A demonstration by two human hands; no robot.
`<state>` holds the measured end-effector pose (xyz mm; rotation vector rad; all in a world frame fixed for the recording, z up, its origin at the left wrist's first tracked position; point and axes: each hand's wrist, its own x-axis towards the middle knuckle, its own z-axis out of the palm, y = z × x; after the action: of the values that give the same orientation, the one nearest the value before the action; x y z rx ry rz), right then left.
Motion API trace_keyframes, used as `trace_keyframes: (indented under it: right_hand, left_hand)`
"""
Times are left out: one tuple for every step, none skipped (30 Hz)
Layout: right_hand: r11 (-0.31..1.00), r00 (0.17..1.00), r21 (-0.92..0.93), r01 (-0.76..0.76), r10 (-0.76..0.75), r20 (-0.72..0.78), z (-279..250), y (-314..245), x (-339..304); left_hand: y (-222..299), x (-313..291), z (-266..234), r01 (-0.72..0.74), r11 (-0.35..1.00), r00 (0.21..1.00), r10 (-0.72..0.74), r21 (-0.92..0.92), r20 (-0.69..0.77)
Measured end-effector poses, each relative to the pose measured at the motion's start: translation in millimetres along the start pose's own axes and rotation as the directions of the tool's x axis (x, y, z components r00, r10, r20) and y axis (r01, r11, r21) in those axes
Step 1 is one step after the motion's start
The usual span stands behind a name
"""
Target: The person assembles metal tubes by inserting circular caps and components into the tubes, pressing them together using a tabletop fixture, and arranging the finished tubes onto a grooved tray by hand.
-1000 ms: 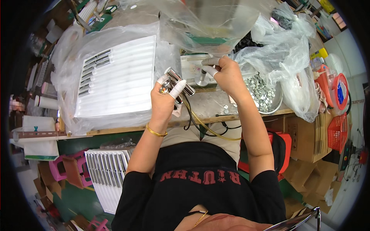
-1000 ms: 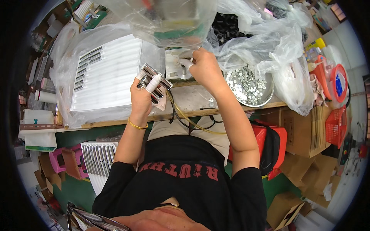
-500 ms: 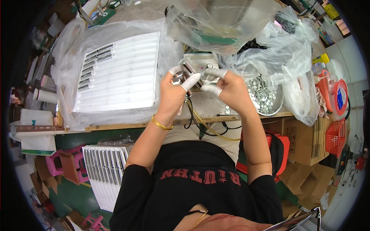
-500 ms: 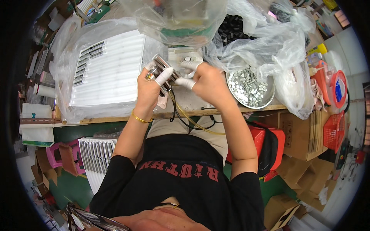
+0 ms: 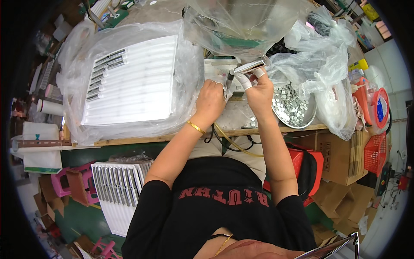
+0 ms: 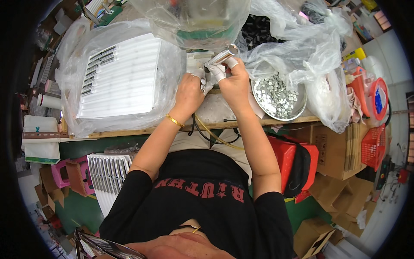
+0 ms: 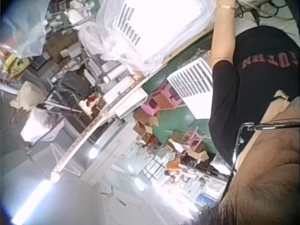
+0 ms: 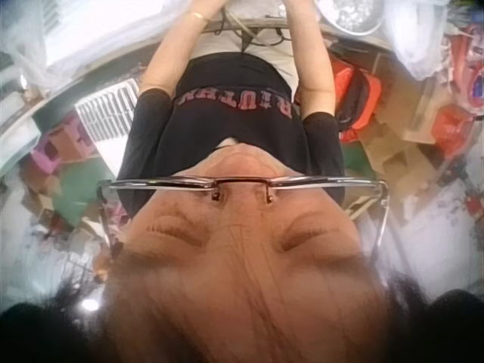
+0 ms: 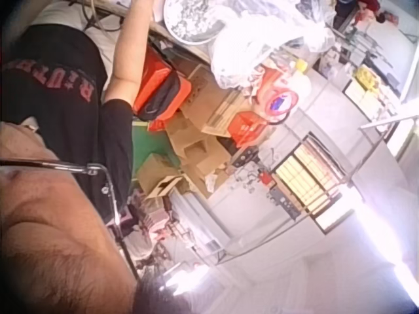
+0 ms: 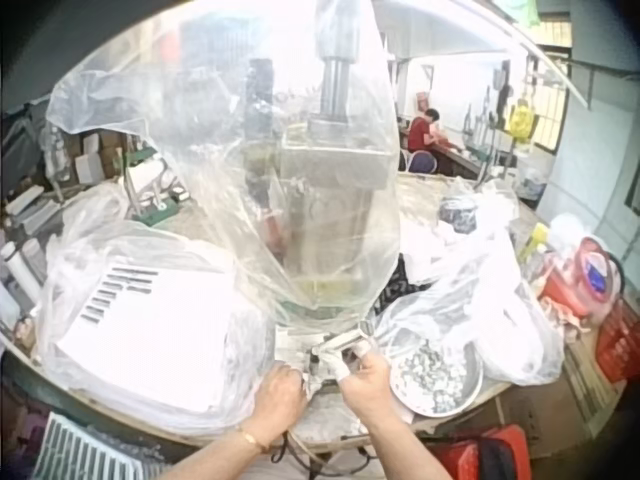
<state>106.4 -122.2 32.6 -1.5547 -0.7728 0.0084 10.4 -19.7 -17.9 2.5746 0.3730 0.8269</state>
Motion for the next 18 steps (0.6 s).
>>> trace_keyframes:
  right_hand:
    - [0.999, 1.0, -0.041, 0.018, -0.019, -0.014, 0, -2, 0]
    - [0.999, 1.0, -0.042, 0.017, -0.018, -0.013, -1, -5, 1]
    - [0.997, 0.999, -0.076, 0.029, -0.027, 0.017, -2, -7, 2]
    - [0.993, 0.998, -0.108, 0.041, -0.036, 0.048, -3, -9, 3]
    - [0.993, 0.998, -0.109, 0.04, -0.035, 0.047, -4, -8, 4]
    - [0.983, 0.992, -0.154, 0.103, -0.09, 0.091, -4, -7, 6]
    - [0.966, 0.98, -0.195, 0.168, -0.142, 0.139, -3, -9, 7]
    - [0.967, 0.98, -0.195, 0.167, -0.141, 0.14, -4, -12, 8]
    - [0.947, 0.976, -0.272, 0.174, -0.129, 0.173, -5, -17, 8]
    - [0.921, 0.972, -0.346, 0.182, -0.115, 0.205, -5, -20, 9]
    - [0.921, 0.972, -0.345, 0.181, -0.114, 0.206, -6, -20, 9]
    - [0.879, 0.953, -0.45, 0.157, -0.015, 0.304, -8, -19, 10]
    - [0.82, 0.92, -0.554, 0.145, 0.095, 0.381, -9, -18, 10]
    - [0.819, 0.92, -0.556, 0.145, 0.094, 0.379, -8, -13, 8]
    - [0.832, 0.921, -0.539, 0.134, 0.096, 0.377, -6, -3, 4]
    - [0.845, 0.921, -0.519, 0.127, 0.094, 0.379, -4, 4, 2]
    - [0.846, 0.92, -0.517, 0.134, 0.088, 0.382, -2, 10, 3]
    - [0.842, 0.934, -0.482, 0.243, -0.068, 0.351, -1, 15, 4]
  left_hand:
    - [-1, 0, 2, -0.018, 1.0, 1.0, 0.017, -0.005, -0.025]
    - [-2, 0, 3, -0.017, 1.0, 1.0, 0.017, -0.006, -0.024]
    - [-3, 0, 4, -0.028, 1.0, 0.999, 0.027, -0.013, -0.037]
    - [-4, 0, 4, -0.04, 0.999, 0.998, 0.039, -0.02, -0.049]
    - [-5, -1, 5, -0.04, 0.999, 0.998, 0.039, -0.021, -0.047]
    - [-6, -2, 6, -0.054, 0.998, 0.998, 0.053, -0.014, -0.046]
    - [-7, -2, 6, -0.066, 0.998, 0.997, 0.065, -0.007, -0.046]
    - [-8, -3, 5, -0.064, 0.998, 0.997, 0.063, -0.007, -0.045]
    - [-7, -4, 4, -0.075, 0.997, 0.996, 0.075, -0.009, -0.053]
    - [-7, -5, 2, -0.087, 0.996, 0.994, 0.086, -0.011, -0.061]
    - [-6, -7, 1, -0.085, 0.996, 0.995, 0.084, -0.011, -0.061]
    - [-5, -9, -1, -0.072, 0.997, 0.996, 0.072, -0.01, -0.048]
    - [-4, -10, -2, -0.064, 0.998, 0.997, 0.064, -0.013, -0.035]
    - [-3, -11, -2, -0.066, 0.998, 0.997, 0.065, -0.014, -0.036]
    - [-3, -12, -2, -0.056, 0.997, 0.997, 0.054, -0.043, -0.049]
    - [-3, -11, -3, -0.046, 0.997, 0.997, 0.041, -0.07, -0.065]
    - [-3, -11, -6, -0.045, 0.997, 0.997, 0.041, -0.067, -0.071]
    - [-3, -12, -11, 0.029, 0.994, 0.999, -0.031, -0.105, -0.015]
